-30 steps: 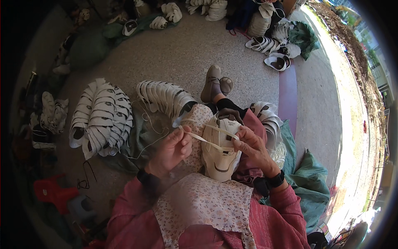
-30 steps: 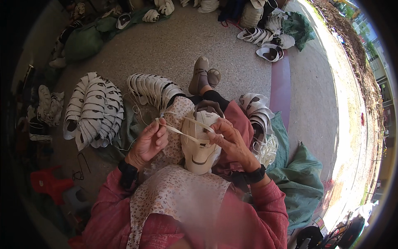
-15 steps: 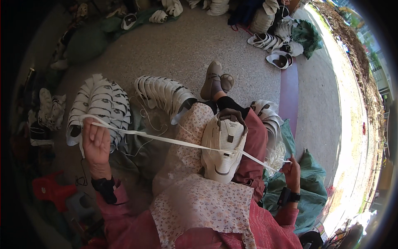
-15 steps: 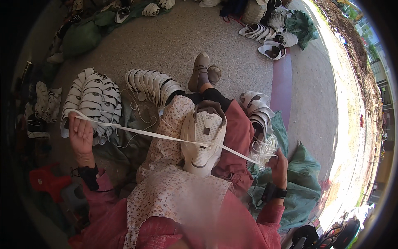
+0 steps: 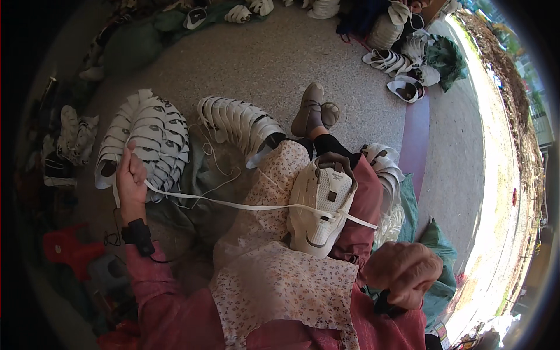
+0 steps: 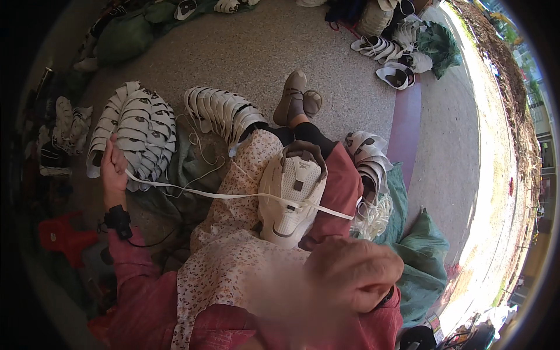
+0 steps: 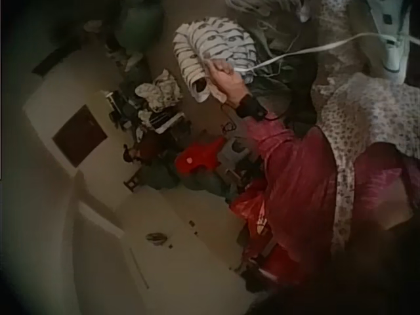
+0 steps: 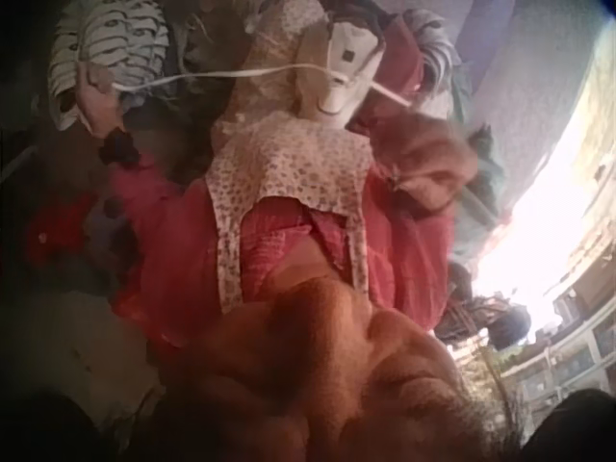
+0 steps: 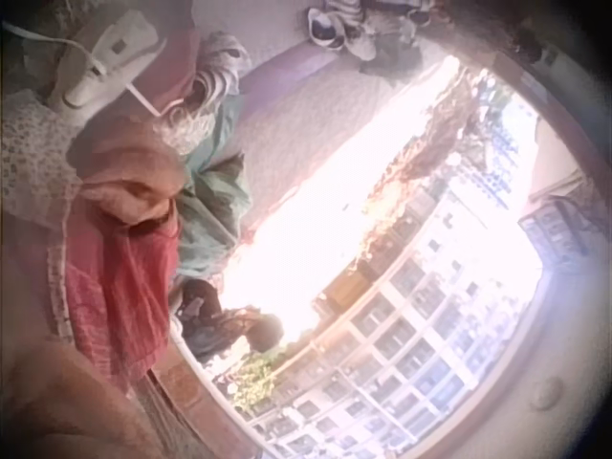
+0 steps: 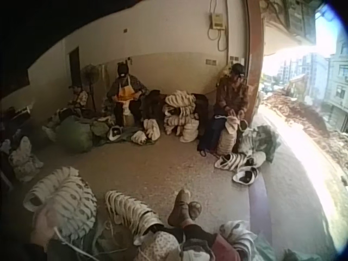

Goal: The person sits on the floor and threads a white shoelace through the eyelets of a white sneaker. They pull the lace through the holes and adjust the tension repeatedly to secure the lacing pattern.

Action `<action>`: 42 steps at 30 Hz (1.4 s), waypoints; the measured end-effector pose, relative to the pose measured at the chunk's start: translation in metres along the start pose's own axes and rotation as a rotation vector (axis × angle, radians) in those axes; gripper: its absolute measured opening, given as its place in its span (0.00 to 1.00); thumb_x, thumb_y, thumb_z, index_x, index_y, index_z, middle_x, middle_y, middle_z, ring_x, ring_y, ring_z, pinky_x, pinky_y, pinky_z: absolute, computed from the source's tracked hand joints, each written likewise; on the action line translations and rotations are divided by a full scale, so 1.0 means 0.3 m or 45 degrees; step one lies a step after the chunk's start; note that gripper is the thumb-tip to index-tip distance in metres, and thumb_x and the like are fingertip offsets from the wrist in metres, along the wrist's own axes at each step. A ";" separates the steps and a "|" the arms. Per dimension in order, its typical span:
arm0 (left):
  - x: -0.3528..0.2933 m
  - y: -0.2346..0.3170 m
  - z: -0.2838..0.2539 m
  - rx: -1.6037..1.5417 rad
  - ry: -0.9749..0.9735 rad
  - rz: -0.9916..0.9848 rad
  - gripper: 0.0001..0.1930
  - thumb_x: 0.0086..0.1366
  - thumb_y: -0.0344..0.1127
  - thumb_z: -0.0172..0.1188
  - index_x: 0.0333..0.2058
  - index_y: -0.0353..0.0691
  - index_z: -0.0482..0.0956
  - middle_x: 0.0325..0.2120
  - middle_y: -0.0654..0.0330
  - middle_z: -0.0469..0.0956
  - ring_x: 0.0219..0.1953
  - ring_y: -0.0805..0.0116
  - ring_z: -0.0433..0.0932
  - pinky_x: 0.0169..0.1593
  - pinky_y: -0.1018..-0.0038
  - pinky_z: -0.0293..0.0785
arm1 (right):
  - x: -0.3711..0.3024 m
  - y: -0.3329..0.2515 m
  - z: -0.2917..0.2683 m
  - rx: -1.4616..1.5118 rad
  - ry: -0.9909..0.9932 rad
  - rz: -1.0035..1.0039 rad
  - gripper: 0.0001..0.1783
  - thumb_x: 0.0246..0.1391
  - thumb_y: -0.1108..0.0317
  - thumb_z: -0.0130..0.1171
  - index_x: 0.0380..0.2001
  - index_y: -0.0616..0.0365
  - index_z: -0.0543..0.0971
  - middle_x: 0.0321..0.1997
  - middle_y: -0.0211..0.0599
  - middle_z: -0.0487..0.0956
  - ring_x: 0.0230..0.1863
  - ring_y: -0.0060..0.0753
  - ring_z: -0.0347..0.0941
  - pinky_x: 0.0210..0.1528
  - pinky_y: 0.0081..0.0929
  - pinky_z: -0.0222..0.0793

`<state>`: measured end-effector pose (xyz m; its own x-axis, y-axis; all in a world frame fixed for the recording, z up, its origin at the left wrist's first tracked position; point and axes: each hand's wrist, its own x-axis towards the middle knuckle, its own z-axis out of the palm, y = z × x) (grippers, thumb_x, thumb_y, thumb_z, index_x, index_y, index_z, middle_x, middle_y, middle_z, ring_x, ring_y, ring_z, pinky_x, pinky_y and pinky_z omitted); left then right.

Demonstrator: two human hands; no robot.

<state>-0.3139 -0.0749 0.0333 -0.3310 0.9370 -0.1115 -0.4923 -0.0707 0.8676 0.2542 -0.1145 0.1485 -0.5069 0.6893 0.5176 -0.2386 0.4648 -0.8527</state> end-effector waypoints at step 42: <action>-0.319 -0.548 0.778 1.390 -1.125 0.420 0.10 0.64 0.37 0.59 0.27 0.38 0.75 0.20 0.47 0.76 0.25 0.42 0.78 0.30 0.55 0.73 | -0.044 0.339 0.138 -0.904 -0.007 0.786 0.09 0.58 0.67 0.65 0.39 0.60 0.82 0.31 0.46 0.84 0.31 0.47 0.83 0.31 0.36 0.77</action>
<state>-0.0134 -0.0730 0.0145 0.4905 0.8595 0.1436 0.4908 -0.4086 0.7695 0.2023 -0.0992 0.0520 -0.3798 0.9250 -0.0136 0.6335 0.2493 -0.7324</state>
